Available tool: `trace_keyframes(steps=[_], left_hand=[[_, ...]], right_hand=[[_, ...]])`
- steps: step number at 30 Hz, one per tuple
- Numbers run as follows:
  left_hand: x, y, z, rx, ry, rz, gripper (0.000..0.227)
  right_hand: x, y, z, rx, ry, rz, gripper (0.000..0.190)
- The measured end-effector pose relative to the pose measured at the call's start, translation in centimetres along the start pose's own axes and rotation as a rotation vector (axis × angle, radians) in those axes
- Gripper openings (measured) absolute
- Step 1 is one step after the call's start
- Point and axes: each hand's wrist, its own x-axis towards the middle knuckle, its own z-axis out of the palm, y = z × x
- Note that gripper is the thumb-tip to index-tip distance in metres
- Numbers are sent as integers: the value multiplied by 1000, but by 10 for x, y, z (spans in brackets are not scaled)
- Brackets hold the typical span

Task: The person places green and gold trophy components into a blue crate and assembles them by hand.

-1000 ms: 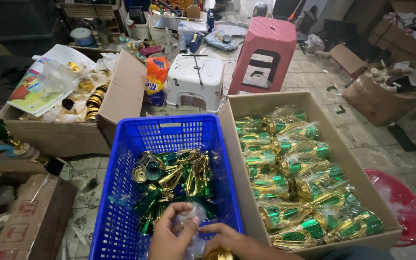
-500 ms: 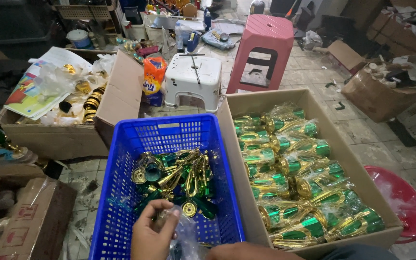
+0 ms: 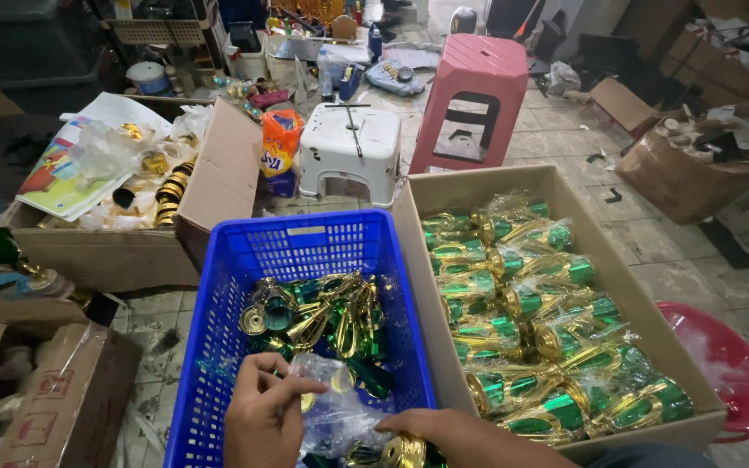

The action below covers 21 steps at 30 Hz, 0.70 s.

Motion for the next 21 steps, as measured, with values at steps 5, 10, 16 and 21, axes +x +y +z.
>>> trace_keyframes(steps=[5, 10, 16, 21], left_hand=[[6, -23, 7, 65, -245, 7, 34], [8, -25, 18, 356, -449, -97, 59], [11, -13, 9, 504, -479, -135, 59], [12, -5, 2, 598, -381, -169, 72]], right_hand=[[-14, -5, -3, -136, 112, -116, 87], [-19, -7, -6, -220, 160, -155, 94], [-23, -14, -3, -256, 141, -83, 88], [-38, -27, -5, -221, 177, -119, 81]])
